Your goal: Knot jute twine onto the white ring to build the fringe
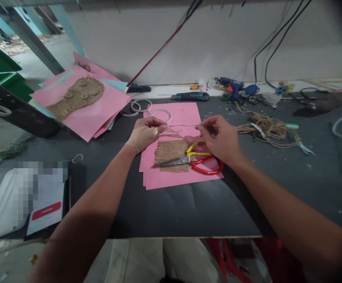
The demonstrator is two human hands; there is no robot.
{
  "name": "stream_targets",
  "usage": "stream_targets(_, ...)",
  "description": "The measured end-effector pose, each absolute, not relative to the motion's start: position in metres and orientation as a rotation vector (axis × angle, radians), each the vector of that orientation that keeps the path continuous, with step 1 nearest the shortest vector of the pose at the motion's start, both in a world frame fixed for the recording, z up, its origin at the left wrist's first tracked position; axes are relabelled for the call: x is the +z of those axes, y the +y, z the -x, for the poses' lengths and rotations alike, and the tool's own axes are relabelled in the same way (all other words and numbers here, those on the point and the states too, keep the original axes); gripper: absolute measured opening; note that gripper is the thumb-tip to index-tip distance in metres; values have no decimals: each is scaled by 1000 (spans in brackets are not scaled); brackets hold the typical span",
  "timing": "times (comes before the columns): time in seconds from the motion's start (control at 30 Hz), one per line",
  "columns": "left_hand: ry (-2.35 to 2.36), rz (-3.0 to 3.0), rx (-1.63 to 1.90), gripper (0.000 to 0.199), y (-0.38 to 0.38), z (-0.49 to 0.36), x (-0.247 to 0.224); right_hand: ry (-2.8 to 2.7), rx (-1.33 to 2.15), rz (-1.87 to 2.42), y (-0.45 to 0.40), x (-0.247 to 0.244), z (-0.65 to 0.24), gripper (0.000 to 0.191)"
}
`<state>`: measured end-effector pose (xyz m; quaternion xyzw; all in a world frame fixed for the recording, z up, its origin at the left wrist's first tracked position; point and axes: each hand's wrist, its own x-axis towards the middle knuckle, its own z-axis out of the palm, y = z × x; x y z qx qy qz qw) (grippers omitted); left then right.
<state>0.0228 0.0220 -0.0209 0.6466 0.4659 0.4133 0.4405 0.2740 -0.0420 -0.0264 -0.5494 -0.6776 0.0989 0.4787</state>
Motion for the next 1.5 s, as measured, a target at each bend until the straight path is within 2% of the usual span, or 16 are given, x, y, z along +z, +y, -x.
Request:
stream_targets(0.2, 1096, -1612, 1088, 22, 20, -25, -18, -1574, 126, 1288, -50, -22, -267, 21)
stream_targets(0.47, 849, -1476, 1066, 23, 5, -31, 1, -1646, 310, 1156, -61, -17, -259, 24)
stream_targets(0.63, 797, -1422, 1042, 18, 2, -32, -2, -1763, 200, 1130, -63, -13, -256, 11)
stream_targets(0.87, 732, -1266, 920, 21, 1, -32, -7, -1733, 70, 1329, -58, -18, -259, 8)
stream_targets(1.1, 734, -1295, 822, 22, -4, -31, -8, -1754, -3, 1441, -55, -21, -263, 18)
stream_targets(1.5, 744, -1247, 912, 20, 2, -34, -10, -1997, 131, 1144, -57, -18, -261, 15)
